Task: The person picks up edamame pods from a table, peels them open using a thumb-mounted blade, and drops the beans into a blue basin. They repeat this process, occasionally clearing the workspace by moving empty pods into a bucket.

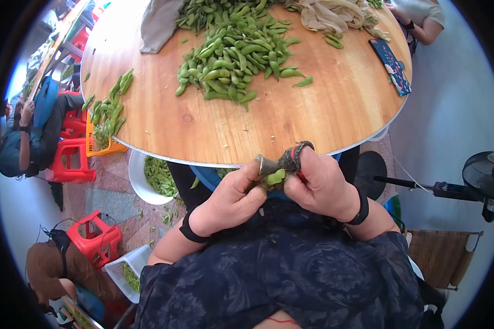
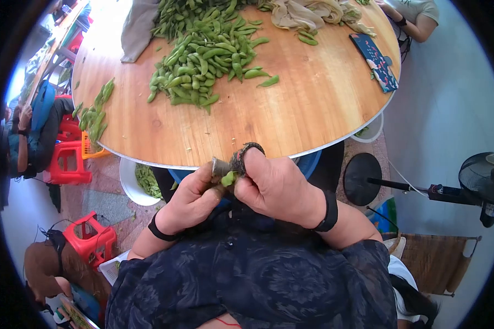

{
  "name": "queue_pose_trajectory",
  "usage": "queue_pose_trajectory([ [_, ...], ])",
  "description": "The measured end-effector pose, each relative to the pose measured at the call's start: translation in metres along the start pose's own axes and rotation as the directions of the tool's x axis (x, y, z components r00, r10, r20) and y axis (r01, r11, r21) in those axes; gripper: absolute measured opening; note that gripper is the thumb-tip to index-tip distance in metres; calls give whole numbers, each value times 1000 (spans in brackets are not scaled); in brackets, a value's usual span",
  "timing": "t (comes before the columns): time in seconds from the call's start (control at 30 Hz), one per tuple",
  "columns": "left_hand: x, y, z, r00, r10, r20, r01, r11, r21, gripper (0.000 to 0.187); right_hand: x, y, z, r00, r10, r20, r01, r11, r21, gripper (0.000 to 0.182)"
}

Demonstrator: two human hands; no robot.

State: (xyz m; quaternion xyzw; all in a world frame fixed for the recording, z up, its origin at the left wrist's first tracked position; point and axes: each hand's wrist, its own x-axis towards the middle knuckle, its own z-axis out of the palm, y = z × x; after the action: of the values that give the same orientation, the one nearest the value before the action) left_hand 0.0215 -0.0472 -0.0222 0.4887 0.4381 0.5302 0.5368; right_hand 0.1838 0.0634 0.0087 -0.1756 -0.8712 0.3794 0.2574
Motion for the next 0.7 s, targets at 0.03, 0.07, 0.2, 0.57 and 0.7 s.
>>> queue_pose_trajectory([
  [0.03,1,6,1,998,-68,-14,67,997,-36,23,1,0,-2,1000,-2,-3,2,1000,-9,16],
  [0.07,2,10,2,991,-134,-25,132,989,-72,23,2,-1,-4,1000,13,-11,-13,1000,2,16],
  [0.2,3,9,-5,998,-43,53,39,997,59,23,10,-10,-15,998,23,65,-25,999,28,16],
  [0.57,-118,15,-102,631,235,-739,408,709,574,39,82,77,-61,999,-46,-6,34,801,-598,22],
  [0.7,-121,22,-94,521,366,-771,335,743,579,30,85,69,-63,995,81,63,-24,782,-623,21],
])
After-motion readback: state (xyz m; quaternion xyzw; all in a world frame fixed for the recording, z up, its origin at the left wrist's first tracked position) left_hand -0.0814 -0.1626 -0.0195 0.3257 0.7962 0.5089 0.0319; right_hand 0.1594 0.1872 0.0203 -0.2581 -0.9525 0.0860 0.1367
